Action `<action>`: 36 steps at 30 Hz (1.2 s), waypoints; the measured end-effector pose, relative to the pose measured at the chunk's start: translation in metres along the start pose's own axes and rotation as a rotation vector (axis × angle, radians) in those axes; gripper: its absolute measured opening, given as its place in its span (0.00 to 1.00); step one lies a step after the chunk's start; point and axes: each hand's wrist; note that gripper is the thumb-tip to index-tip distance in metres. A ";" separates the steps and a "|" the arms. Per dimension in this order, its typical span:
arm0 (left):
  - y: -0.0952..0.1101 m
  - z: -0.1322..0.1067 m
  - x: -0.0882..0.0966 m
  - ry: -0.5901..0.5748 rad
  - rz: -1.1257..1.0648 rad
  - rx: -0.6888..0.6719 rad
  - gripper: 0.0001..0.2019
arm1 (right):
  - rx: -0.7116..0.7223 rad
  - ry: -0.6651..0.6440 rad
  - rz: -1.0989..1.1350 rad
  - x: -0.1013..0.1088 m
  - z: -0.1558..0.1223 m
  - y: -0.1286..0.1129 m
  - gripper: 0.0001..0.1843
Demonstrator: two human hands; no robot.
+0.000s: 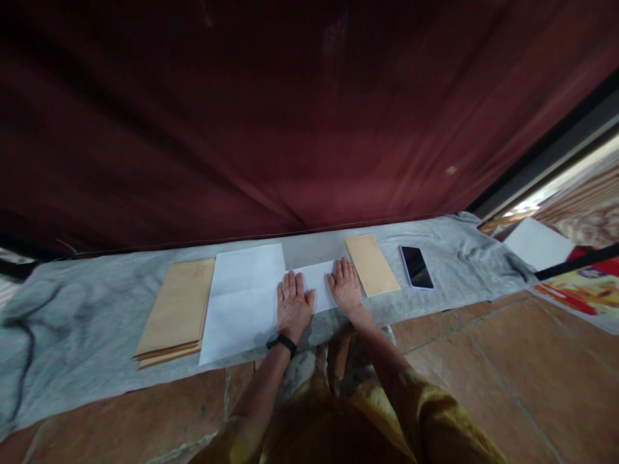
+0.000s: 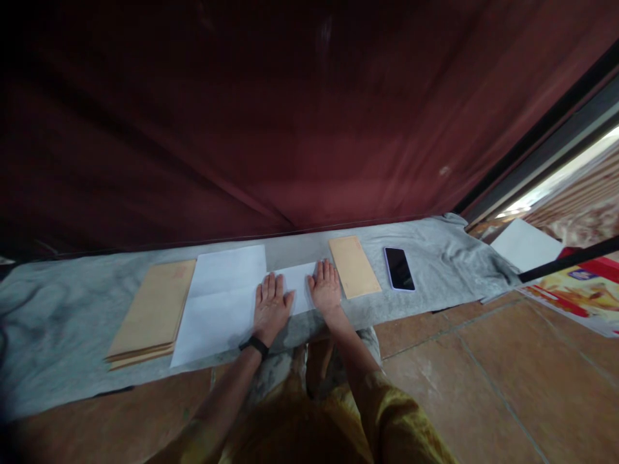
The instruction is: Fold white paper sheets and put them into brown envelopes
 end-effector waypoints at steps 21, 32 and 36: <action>0.046 -0.027 0.009 -0.114 -0.083 -0.231 0.30 | 0.023 0.017 0.013 0.000 0.000 0.000 0.33; 0.030 -0.041 0.018 -0.145 -0.059 -0.224 0.35 | 0.015 0.014 0.025 0.001 0.000 0.001 0.34; 0.028 -0.043 0.024 -0.144 -0.081 -0.296 0.32 | -0.005 -0.007 0.025 0.001 0.000 0.002 0.34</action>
Point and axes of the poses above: each hand's wrist, its own z-axis towards the middle knuckle, its own x-axis out of the back of the hand, y = z × x, and after that the axes turned 11 degrees about z, right-handed
